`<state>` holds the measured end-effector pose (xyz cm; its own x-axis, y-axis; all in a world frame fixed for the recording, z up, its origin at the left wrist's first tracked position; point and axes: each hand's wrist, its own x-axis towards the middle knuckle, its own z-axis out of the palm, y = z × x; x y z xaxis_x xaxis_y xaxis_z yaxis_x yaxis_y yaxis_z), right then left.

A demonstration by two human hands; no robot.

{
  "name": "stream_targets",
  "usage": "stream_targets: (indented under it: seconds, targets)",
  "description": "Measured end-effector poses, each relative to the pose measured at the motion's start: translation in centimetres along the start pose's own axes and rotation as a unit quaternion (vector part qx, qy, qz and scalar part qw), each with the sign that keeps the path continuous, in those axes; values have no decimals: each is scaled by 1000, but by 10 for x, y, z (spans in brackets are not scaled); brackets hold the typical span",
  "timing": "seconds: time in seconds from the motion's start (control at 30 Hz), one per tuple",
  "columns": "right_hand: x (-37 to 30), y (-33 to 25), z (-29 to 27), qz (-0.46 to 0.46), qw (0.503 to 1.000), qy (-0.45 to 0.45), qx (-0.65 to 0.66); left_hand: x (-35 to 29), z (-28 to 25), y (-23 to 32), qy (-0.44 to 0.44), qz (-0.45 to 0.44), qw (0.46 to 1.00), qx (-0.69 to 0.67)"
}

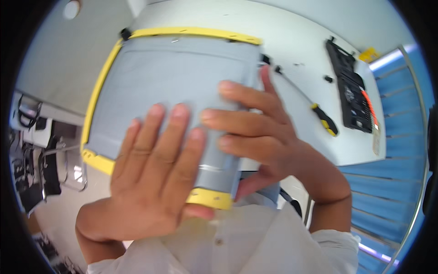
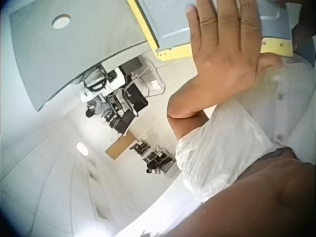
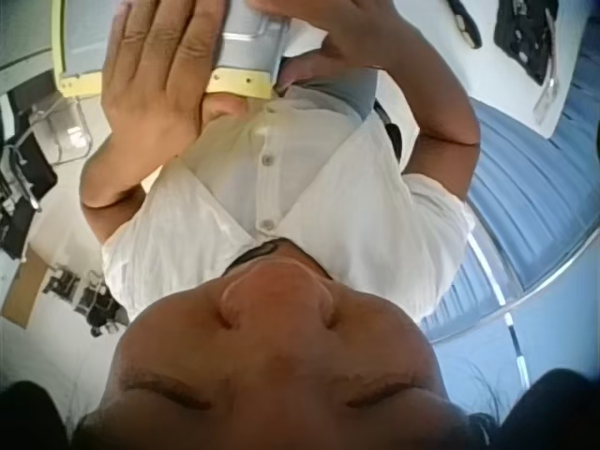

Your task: The person uses a screwdriver to tighten screws on the corners of a yellow and gray electronic device. They rotate the device to access different sides and continue securing the casing with screws.

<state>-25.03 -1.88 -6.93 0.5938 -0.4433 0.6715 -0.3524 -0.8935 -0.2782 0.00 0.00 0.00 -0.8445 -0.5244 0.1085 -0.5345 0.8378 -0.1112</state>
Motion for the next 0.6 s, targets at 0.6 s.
stream_targets:
  seconds: [0.6]
  targets:
    - [-187,-17,-92,536,766,30,-353,-1,10,10,92,-23,995,-22]
